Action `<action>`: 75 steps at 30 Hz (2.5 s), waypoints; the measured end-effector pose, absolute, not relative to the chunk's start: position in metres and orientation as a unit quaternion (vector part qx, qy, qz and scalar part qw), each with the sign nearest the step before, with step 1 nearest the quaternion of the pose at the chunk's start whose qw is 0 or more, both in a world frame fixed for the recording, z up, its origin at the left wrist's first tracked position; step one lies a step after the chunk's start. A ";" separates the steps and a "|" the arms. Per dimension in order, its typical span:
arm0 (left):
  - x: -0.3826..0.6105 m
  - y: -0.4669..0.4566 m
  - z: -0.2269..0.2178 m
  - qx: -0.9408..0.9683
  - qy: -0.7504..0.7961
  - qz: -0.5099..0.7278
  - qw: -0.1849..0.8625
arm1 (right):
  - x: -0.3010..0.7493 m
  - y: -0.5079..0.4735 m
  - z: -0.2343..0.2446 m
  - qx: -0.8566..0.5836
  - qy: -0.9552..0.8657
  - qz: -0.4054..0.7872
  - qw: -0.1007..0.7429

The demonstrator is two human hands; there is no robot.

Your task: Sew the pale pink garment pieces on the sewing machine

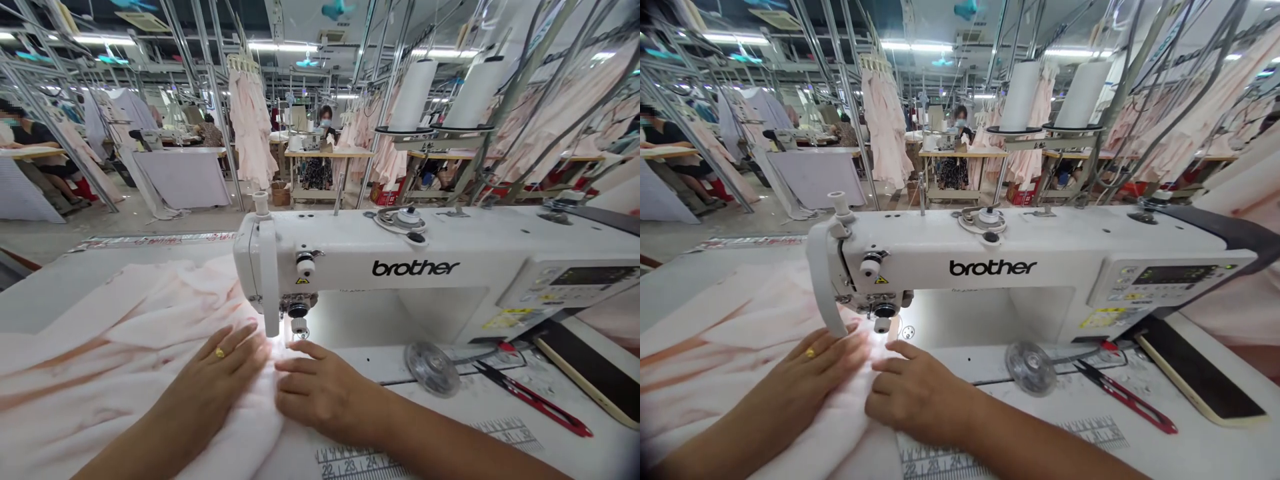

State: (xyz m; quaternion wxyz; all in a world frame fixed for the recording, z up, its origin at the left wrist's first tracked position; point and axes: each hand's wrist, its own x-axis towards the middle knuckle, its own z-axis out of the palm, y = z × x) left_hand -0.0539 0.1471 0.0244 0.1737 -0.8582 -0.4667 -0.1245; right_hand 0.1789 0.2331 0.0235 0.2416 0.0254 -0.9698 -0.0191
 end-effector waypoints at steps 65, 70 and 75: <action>-0.023 0.158 0.024 -0.701 -0.679 -0.200 -0.080 | 0.181 0.255 0.036 -0.074 -0.987 0.060 0.129; -0.025 0.153 0.022 -0.764 -0.615 -0.196 -0.019 | 0.182 0.256 0.035 -0.062 -0.987 0.053 0.140; -0.029 0.151 0.023 -0.840 -0.501 -0.176 0.109 | 0.182 0.255 0.034 -0.062 -0.987 0.041 0.142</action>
